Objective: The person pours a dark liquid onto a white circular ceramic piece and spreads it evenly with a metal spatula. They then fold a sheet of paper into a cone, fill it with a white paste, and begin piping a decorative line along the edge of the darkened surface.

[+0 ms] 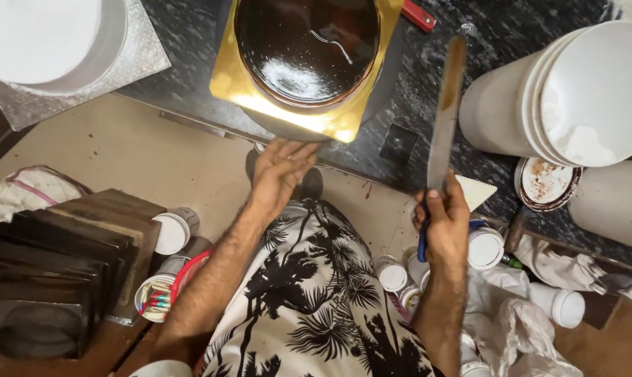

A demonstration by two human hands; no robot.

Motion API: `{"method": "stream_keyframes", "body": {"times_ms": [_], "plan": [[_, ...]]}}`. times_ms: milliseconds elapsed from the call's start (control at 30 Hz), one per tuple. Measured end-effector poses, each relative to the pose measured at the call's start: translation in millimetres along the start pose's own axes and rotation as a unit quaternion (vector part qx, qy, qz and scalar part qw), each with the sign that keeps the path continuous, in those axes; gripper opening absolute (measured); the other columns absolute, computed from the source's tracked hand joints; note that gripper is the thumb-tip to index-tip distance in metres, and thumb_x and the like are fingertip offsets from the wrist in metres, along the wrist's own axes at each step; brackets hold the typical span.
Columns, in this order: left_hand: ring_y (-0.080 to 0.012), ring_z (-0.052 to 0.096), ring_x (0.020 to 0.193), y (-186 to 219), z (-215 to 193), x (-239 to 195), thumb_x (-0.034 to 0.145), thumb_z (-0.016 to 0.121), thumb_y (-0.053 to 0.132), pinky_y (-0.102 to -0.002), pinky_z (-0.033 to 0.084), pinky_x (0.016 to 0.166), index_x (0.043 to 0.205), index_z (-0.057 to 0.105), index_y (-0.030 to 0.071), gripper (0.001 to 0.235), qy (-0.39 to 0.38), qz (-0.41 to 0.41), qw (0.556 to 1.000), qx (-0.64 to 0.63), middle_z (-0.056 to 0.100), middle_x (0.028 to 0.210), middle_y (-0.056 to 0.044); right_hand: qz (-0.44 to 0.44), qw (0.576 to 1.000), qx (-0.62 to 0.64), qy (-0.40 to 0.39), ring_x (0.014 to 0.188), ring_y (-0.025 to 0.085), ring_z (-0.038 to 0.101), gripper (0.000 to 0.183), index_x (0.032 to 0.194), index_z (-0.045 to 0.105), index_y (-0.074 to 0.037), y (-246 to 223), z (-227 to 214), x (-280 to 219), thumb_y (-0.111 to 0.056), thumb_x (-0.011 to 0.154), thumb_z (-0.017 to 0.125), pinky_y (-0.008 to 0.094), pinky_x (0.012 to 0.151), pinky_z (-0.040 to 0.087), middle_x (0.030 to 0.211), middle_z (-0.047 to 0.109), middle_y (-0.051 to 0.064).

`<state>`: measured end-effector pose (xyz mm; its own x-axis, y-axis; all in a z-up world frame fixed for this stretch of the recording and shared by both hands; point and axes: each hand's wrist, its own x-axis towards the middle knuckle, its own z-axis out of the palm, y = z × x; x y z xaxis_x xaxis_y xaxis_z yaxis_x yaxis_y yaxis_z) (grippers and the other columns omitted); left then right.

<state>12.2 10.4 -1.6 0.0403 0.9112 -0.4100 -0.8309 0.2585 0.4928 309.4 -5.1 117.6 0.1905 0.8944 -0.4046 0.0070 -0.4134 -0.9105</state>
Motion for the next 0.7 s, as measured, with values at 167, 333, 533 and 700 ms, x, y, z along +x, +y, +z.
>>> {"method": "stream_keyframes", "body": {"times_ms": [167,333,533,700], "plan": [[-0.0341,0.058,0.123,41.7,-18.8,6.3,0.109,0.058,0.006,-0.056,0.052,0.115,0.146,0.041,-0.007,0.043,0.050,0.068,0.996,-0.016,0.056,0.136,-0.018,-0.074,0.997,0.019,-0.033,0.064,0.012,0.058,0.068,0.163,0.017,-0.013,-38.5,7.0,0.7,0.000,0.102,0.045,0.028,0.055,0.054,0.106,0.064,0.006],[-0.0280,0.067,0.119,62.8,3.9,16.4,0.105,0.050,0.023,-0.049,0.060,0.101,0.152,0.041,0.004,0.050,0.122,0.059,0.983,0.122,0.061,0.138,-0.015,0.010,0.996,-0.092,0.017,0.053,0.008,0.045,0.057,0.165,0.032,-0.015,-36.6,39.9,12.6,-0.011,0.109,0.044,0.025,0.045,0.040,0.085,0.059,0.004],[-0.0249,0.068,0.116,78.3,-1.0,33.0,0.108,0.049,0.025,-0.047,0.063,0.096,0.151,0.046,0.004,0.048,0.153,0.094,0.970,0.164,0.064,0.135,-0.014,-0.003,0.983,-0.181,0.042,0.053,0.007,0.049,0.054,0.163,0.035,-0.018,-45.1,45.7,27.8,-0.013,0.110,0.045,0.024,0.045,0.042,0.075,0.058,0.001],[-0.0251,0.069,0.114,90.6,-9.7,44.2,0.108,0.048,0.025,-0.044,0.063,0.095,0.151,0.046,0.003,0.049,0.152,0.067,0.967,0.193,0.066,0.132,-0.014,-0.022,0.973,-0.229,0.024,0.053,0.006,0.049,0.057,0.163,0.032,-0.018,-51.1,49.4,37.5,-0.012,0.108,0.046,0.023,0.043,0.042,0.074,0.059,-0.001]]}}
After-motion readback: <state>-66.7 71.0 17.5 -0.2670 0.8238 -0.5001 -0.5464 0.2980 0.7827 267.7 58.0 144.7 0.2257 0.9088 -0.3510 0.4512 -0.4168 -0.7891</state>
